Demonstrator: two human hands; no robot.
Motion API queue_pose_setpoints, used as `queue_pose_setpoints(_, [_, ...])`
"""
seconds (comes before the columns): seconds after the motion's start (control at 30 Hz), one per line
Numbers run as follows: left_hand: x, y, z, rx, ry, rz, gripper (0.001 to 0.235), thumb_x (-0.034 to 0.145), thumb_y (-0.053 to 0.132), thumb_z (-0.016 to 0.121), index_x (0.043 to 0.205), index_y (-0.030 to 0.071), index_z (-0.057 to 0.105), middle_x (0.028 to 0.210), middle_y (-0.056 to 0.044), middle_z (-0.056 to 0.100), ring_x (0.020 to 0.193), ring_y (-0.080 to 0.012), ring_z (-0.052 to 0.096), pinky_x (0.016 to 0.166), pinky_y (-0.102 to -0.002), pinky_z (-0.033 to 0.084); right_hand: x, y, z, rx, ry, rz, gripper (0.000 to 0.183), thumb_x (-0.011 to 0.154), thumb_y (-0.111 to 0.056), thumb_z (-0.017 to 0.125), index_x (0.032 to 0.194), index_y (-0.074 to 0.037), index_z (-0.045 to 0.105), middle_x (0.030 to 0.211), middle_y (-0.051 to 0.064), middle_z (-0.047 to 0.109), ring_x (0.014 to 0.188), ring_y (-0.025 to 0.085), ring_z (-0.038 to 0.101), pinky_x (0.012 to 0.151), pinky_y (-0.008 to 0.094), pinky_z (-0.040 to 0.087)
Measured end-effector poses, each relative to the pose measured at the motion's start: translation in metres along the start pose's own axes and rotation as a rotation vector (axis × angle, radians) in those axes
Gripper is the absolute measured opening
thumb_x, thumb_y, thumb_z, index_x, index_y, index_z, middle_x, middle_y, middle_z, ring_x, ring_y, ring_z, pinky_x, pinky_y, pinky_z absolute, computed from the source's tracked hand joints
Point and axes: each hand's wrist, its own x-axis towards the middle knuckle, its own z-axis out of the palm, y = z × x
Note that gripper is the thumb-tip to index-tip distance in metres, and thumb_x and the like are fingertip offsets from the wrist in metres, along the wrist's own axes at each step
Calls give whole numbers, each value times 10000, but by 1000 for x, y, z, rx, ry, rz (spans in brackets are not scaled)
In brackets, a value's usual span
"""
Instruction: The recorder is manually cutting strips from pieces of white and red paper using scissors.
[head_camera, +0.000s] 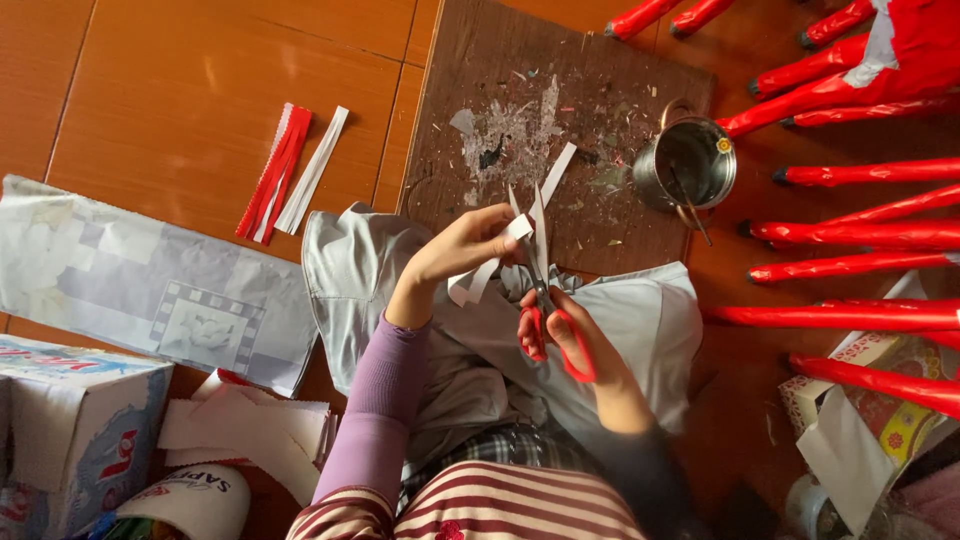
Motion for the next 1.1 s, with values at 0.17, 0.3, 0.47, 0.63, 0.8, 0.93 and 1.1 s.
queue_pose_setpoints(0.17, [1, -13, -1, 105, 7, -129, 423, 1098, 391, 533, 997, -4, 649, 793, 25, 606, 736, -62, 539, 648, -245, 432, 1, -22, 14, -3, -48, -18, 622, 1045, -544, 547, 1314, 10, 462, 1002, 113, 625, 810, 190, 580, 718, 338, 492])
queue_pose_setpoints(0.3, [1, -5, 5, 152, -39, -99, 403, 1098, 388, 499, 983, 24, 629, 777, 48, 545, 714, -59, 477, 629, -254, 422, 2, -36, 28, 31, -40, -19, 696, 1013, -625, 478, 1335, -9, 440, 1042, 119, 627, 858, 196, 585, 776, 358, 492])
queue_pose_setpoints(0.47, [1, 0, 11, 246, -98, -86, 396, 1102, 372, 487, 940, 28, 598, 743, 29, 559, 693, -69, 496, 633, -262, 458, 6, -23, 23, 99, -52, -31, 749, 1006, -685, 420, 1348, -19, 442, 1031, 108, 624, 874, 191, 579, 791, 347, 473])
queue_pose_setpoints(0.63, [2, -6, 9, 289, -102, -153, 407, 1101, 363, 488, 938, 10, 608, 727, 5, 539, 675, -95, 470, 616, -289, 439, 5, 12, -4, 306, -15, -17, 695, 1019, -640, 480, 1333, -20, 462, 929, 38, 541, 700, 117, 483, 628, 274, 404])
queue_pose_setpoints(0.8, [2, -7, 10, 236, -70, -149, 391, 1092, 374, 474, 1018, 12, 600, 794, 20, 581, 735, -70, 512, 668, -266, 482, 4, -3, 1, 270, -13, -39, 626, 1034, -580, 549, 1293, -14, 481, 904, 29, 538, 632, 84, 445, 550, 244, 359])
queue_pose_setpoints(0.93, [0, -8, 10, 175, -45, -143, 408, 1113, 370, 480, 1017, -2, 619, 820, 17, 582, 766, -71, 521, 701, -263, 488, 3, -10, -1, 235, -50, -54, 584, 1033, -541, 579, 1284, -21, 494, 903, 20, 547, 594, 67, 441, 511, 233, 346])
queue_pose_setpoints(1.1, [5, -15, 12, 191, -57, -36, 376, 1098, 349, 486, 1091, 8, 645, 852, 21, 625, 794, -72, 555, 712, -269, 504, 9, 0, -30, 71, 0, -148, 561, 1003, -474, 652, 1315, -28, 514, 920, 22, 608, 638, 94, 530, 549, 250, 421])
